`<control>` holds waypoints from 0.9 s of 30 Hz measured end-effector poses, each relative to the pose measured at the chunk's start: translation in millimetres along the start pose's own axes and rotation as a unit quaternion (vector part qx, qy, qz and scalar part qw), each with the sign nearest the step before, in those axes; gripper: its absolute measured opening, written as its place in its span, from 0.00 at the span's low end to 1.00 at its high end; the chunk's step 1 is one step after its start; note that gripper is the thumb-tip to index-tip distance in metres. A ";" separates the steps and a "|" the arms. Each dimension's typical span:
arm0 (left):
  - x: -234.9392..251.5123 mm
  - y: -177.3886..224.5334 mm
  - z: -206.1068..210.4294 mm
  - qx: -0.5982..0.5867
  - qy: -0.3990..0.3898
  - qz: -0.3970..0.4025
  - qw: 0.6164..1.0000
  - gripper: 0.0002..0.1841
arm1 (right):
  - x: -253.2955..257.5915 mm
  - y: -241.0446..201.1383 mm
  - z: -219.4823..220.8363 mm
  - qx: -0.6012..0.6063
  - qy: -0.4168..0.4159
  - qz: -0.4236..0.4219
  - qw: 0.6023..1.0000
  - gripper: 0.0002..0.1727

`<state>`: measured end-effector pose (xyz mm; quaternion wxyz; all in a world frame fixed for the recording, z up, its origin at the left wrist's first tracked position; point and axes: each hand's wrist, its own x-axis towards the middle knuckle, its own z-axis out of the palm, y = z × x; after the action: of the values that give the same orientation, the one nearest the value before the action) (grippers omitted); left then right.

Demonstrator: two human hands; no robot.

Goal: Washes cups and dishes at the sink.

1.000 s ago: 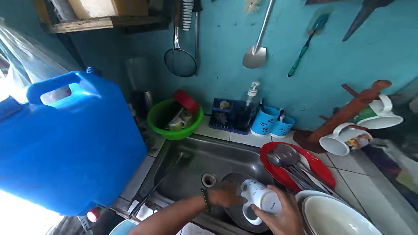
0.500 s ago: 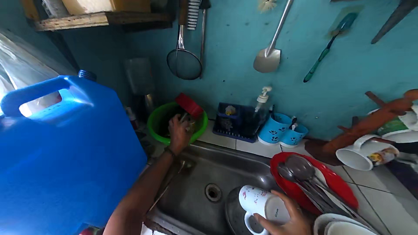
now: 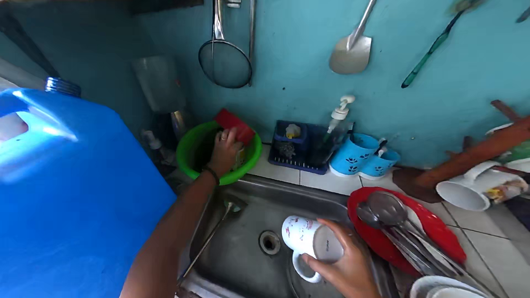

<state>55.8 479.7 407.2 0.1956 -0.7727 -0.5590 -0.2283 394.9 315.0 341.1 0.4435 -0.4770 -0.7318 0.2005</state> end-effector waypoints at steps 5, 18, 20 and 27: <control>-4.9 -2.6 -8.4 0.010 -0.041 -0.082 0.996 0.18 | 15.4 -2.4 11.4 0.015 -0.005 -0.017 1.000 0.48; 28.9 -21.7 -52.7 0.018 -0.073 -0.289 0.954 0.20 | 47.9 -8.0 28.7 0.034 -0.023 -0.055 0.998 0.47; 39.8 -15.6 -66.1 0.027 -0.124 -0.375 0.918 0.23 | 54.4 -11.1 29.8 0.041 -0.026 -0.065 0.997 0.47; 39.7 -9.9 -66.1 -0.015 -0.068 -0.378 0.923 0.22 | 104.3 -22.8 39.1 0.106 -0.033 -0.079 0.991 0.47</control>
<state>48.3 476.6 484.5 0.0449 -0.5203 -0.8181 -0.2407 334.5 400.8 384.6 0.4822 -0.3609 -0.7559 0.2568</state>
